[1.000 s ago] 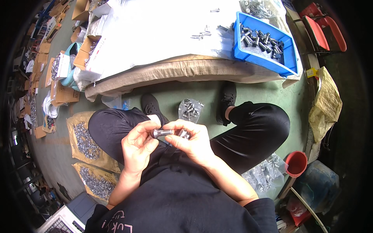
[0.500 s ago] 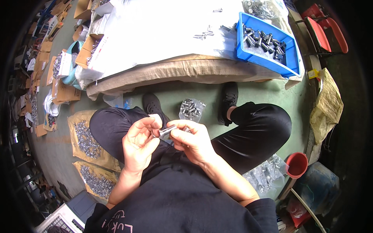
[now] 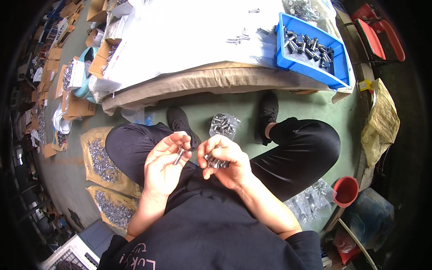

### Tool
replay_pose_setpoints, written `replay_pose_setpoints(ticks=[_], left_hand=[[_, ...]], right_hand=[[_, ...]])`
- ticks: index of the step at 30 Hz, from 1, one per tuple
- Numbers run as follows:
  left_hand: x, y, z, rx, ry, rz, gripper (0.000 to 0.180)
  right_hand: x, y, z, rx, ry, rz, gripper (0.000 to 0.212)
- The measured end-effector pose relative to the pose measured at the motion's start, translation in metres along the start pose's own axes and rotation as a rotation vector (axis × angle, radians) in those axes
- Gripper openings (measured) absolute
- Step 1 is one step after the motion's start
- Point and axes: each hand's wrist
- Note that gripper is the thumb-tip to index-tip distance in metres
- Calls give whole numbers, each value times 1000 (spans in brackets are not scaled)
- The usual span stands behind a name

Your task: The person sorts various metal bolts and metal screws by hand, inspecting them one by one and placing them into different boxes, plastic bags, and a blue tray.

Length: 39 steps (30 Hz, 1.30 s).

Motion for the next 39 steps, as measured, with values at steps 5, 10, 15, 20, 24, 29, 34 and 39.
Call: replay_pose_setpoints(ticks=[5, 10, 15, 20, 24, 29, 34, 39], left_hand=[[1, 3, 6, 102, 57, -23, 37], [2, 4, 12, 296, 85, 59, 39], [-4, -1, 15, 718, 22, 191, 50], [-5, 2, 11, 553, -28, 172, 42], [-1, 2, 14, 998, 75, 71, 33], [-2, 7, 13, 1031, 186, -19, 26], [-2, 8, 11, 1097, 180, 11, 28], [-1, 9, 13, 896, 205, -76, 28]], right_hand=[[-2, 6, -8, -696, 186, -77, 19], [2, 12, -25, -1343, -91, -23, 33], [1, 9, -23, -1513, -146, -43, 32], [-1, 9, -9, -643, 90, -260, 20], [-1, 7, -5, -395, 98, -211, 21], [-2, 7, -8, -410, 64, -170, 23], [-3, 7, -5, -490, 61, -238, 20], [-5, 6, -4, -506, 49, -219, 20]])
Point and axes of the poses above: each hand's wrist, its own x-axis towards the middle knuckle, its own y-axis out of the palm, z = x × y, and after that the axes turned 15 degrees about z, right-handed
